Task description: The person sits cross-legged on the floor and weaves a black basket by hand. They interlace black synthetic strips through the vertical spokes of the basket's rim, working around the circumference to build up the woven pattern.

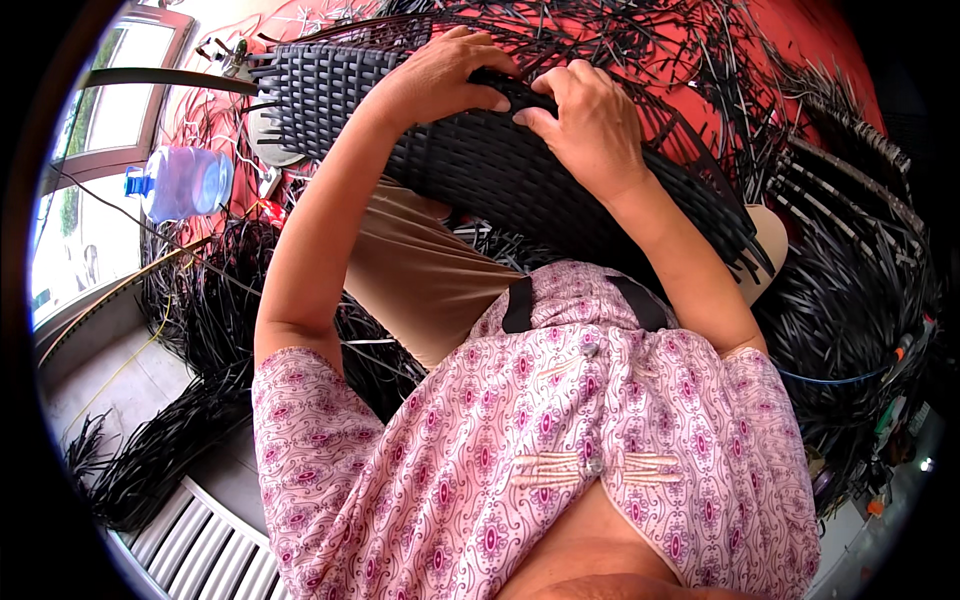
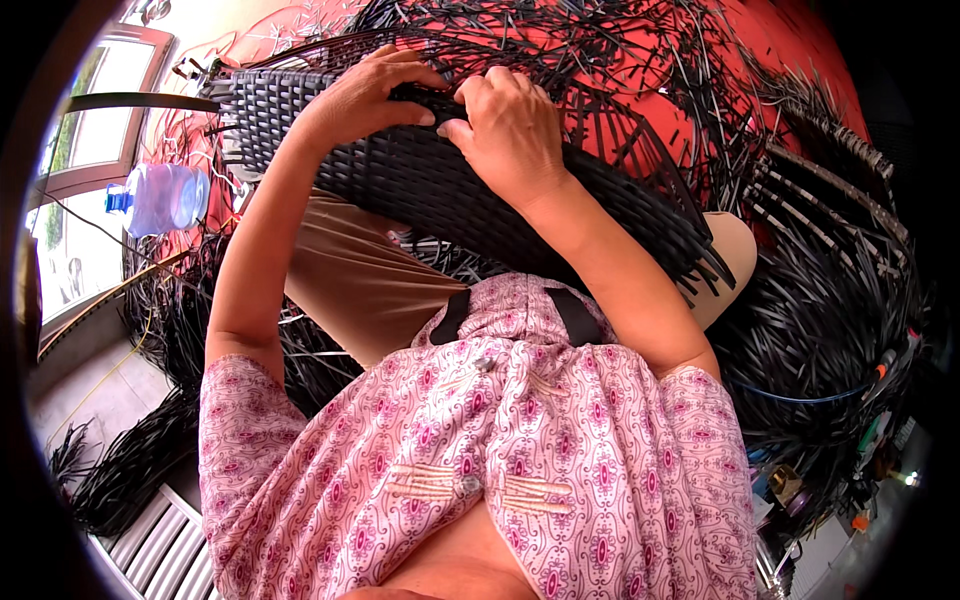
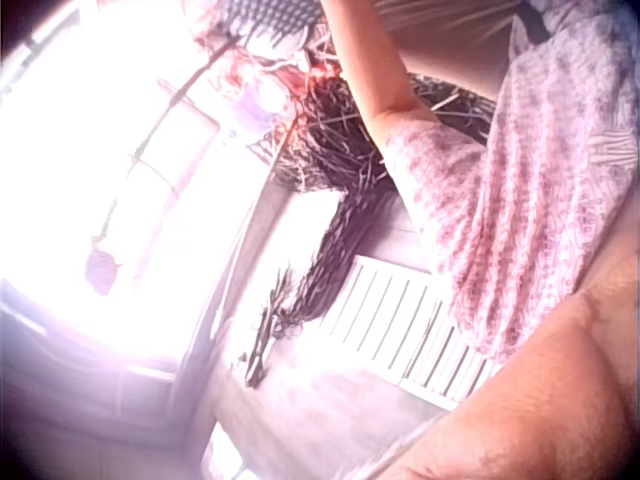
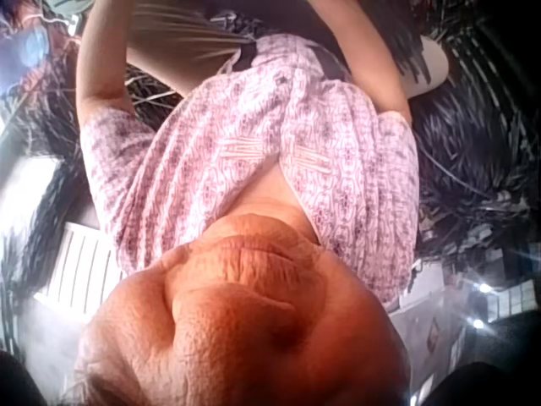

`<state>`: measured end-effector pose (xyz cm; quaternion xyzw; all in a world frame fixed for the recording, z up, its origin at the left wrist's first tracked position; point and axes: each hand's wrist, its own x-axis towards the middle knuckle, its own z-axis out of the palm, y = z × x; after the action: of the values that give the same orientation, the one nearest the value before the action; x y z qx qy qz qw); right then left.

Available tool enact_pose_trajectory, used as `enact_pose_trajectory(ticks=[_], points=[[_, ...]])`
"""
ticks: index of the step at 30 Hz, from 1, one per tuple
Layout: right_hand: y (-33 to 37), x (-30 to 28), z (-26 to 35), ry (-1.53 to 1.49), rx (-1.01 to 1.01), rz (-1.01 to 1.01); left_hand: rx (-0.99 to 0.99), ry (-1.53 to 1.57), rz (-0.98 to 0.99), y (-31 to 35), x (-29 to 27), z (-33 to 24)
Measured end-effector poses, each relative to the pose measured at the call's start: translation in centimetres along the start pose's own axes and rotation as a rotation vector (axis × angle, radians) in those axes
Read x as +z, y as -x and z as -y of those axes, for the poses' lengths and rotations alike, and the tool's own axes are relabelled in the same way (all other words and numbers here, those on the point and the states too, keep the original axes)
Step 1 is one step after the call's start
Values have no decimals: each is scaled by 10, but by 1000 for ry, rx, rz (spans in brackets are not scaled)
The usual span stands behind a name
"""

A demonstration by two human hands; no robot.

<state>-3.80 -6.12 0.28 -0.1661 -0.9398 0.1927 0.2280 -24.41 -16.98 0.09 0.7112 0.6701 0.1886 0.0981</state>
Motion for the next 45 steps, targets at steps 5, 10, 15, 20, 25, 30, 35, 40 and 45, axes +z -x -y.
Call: enact_pose_trajectory(ticks=[5, 10, 15, 20, 25, 30, 35, 40, 45], points=[[-13, 0, 5, 36, 74, 91, 44, 170, -49, -3, 5, 8], [-21, -3, 1, 10, 120, 175, 3, 228, -78, -4, 5, -3], [-25, -4, 3, -92, 170, 227, 70, 259, -154, 0, 12, -1], [-20, 1, 5, -43, 104, 171, 6, 193, -129, 3, 6, -11], [-11, 5, 10, 79, -111, 40, -1, 372, -133, 16, -8, 11], [-23, 3, 17, 34, -77, 56, -167, 199, -49, 36, -28, 40], [-35, 19, 24, 42, -40, 94, -69, 116, -89, 30, -17, 40], [-46, 23, 26, 4, 6, 128, -42, 121, -31, 21, -15, 43], [-54, 22, 34, -26, 102, 200, -83, 360, -18, 23, -25, 46]])
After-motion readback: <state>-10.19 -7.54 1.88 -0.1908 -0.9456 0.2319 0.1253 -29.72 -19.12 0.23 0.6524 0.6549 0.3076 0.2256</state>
